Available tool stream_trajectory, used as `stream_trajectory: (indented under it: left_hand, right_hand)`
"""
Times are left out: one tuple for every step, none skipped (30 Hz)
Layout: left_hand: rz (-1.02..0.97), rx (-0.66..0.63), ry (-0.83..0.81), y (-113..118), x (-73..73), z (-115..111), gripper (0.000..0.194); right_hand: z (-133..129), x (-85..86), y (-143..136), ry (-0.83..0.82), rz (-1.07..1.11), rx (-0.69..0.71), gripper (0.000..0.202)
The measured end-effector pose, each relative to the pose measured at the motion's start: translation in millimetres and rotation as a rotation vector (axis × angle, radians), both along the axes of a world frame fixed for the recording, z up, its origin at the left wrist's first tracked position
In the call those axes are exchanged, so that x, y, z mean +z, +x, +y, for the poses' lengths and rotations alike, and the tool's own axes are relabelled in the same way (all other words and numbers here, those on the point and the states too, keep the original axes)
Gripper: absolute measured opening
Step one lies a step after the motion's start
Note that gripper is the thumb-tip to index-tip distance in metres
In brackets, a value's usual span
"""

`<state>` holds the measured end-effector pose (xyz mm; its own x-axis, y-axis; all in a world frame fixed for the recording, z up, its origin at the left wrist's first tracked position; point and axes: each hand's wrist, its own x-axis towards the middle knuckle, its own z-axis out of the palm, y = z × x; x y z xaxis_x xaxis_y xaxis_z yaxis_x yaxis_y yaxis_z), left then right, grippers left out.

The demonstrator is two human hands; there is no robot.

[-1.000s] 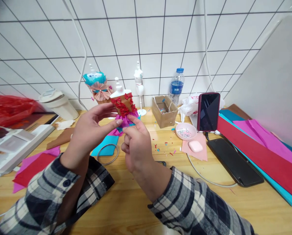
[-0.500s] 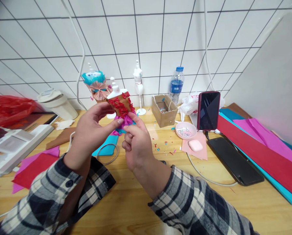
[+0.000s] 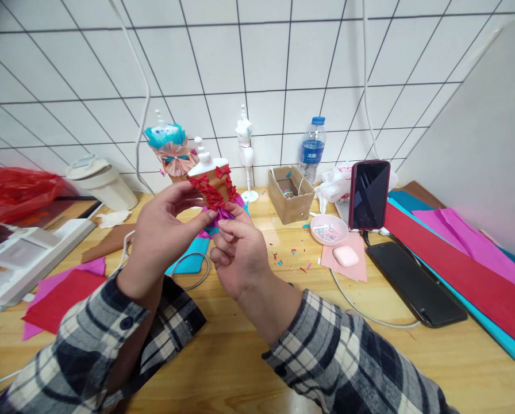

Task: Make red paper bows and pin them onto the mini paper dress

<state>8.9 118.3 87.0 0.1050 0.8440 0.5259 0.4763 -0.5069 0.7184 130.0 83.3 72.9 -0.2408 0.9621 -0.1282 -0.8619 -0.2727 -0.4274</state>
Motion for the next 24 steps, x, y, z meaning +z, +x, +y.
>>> stream_trajectory:
  left_hand:
    - [0.012,0.013,0.007,0.0,0.1,-0.1,0.042]
    - [0.026,0.027,0.017,0.0,0.3,-0.2,0.042]
    - [0.039,0.043,0.031,0.0,0.5,-0.4,0.042]
    - [0.054,0.059,0.043,0.1,0.8,-0.7,0.041]
    - [0.066,0.074,0.055,0.1,1.0,-1.0,0.041]
    - [0.076,0.087,0.062,0.3,1.2,-1.4,0.041]
    - [0.082,0.091,0.063,0.5,1.4,-1.9,0.041]
    - [0.083,0.089,0.061,0.8,1.5,-2.4,0.04]
    - [0.083,0.084,0.059,1.0,1.6,-2.8,0.04]
    - [0.083,0.077,0.056,1.3,1.6,-3.2,0.039]
    - [0.084,0.072,0.053,1.4,1.7,-3.5,0.038]
    - [0.088,0.07,0.051,1.5,1.9,-3.7,0.038]
    - [0.091,0.073,0.051,1.5,2.0,-3.7,0.038]
    - [0.094,0.078,0.052,1.5,2.2,-3.7,0.038]
    - [0.095,0.082,0.053,1.5,2.4,-3.7,0.038]
    - [0.094,0.083,0.053,1.4,2.6,-3.6,0.038]
    - [0.094,0.083,0.054,1.5,2.7,-3.5,0.037]
    - [0.096,0.082,0.054,1.6,2.7,-3.5,0.037]
    - [0.1,0.083,0.055,1.7,2.6,-3.6,0.037]
    - [0.106,0.086,0.057,1.8,2.5,-3.6,0.037]
    - [0.111,0.091,0.061,2.0,2.5,-3.7,0.038]
    - [0.117,0.096,0.066,2.0,2.5,-3.7,0.038]
    - [0.124,0.098,0.07,1.9,2.6,-3.6,0.038]
    - [0.133,0.096,0.071,1.6,2.8,-3.4,0.038]
  right_hand:
    - [-0.1,0.1,0.0,0.002,0.003,0.003,0.034]
    - [-0.3,0.1,-0.2,0.004,0.005,0.006,0.035]
    - [-0.4,0.2,-0.3,0.006,0.008,0.009,0.035]
    - [-0.5,0.1,-0.5,0.009,0.01,0.013,0.035]
    - [-0.4,0.0,-0.6,0.014,0.012,0.018,0.034]
    - [-0.2,-0.2,-0.7,0.019,0.015,0.022,0.034]
    - [0.1,-0.5,-0.7,0.022,0.016,0.025,0.033]
    - [0.4,-0.7,-0.6,0.024,0.017,0.026,0.032]
    - [0.7,-0.9,-0.5,0.024,0.017,0.027,0.031]
    - [0.9,-1.0,-0.4,0.023,0.019,0.027,0.03]
    - [0.9,-1.0,-0.3,0.021,0.023,0.027,0.029]
    - [0.8,-0.8,-0.2,0.022,0.027,0.028,0.029]
    - [0.6,-0.4,-0.1,0.022,0.031,0.031,0.029]
    - [0.3,0.0,-0.1,0.021,0.034,0.034,0.028]
    - [0.0,0.6,-0.1,0.019,0.031,0.035,0.029]
    - [-0.3,1.1,-0.2,0.014,0.023,0.036,0.029]
    - [-0.5,1.5,-0.4,0.01,0.011,0.035,0.03]
    - [-0.6,1.7,-0.7,0.008,-0.001,0.034,0.03]
    - [-0.5,1.8,-0.9,0.006,-0.012,0.035,0.031]
    - [-0.3,1.6,-1.1,0.006,-0.018,0.038,0.031]
    - [0.0,1.3,-1.2,0.007,-0.021,0.043,0.03]
    - [0.4,1.0,-1.2,0.007,-0.018,0.049,0.029]
    - [0.8,0.7,-1.1,0.006,-0.014,0.054,0.029]
    - [1.2,0.5,-1.0,0.005,-0.009,0.056,0.028]
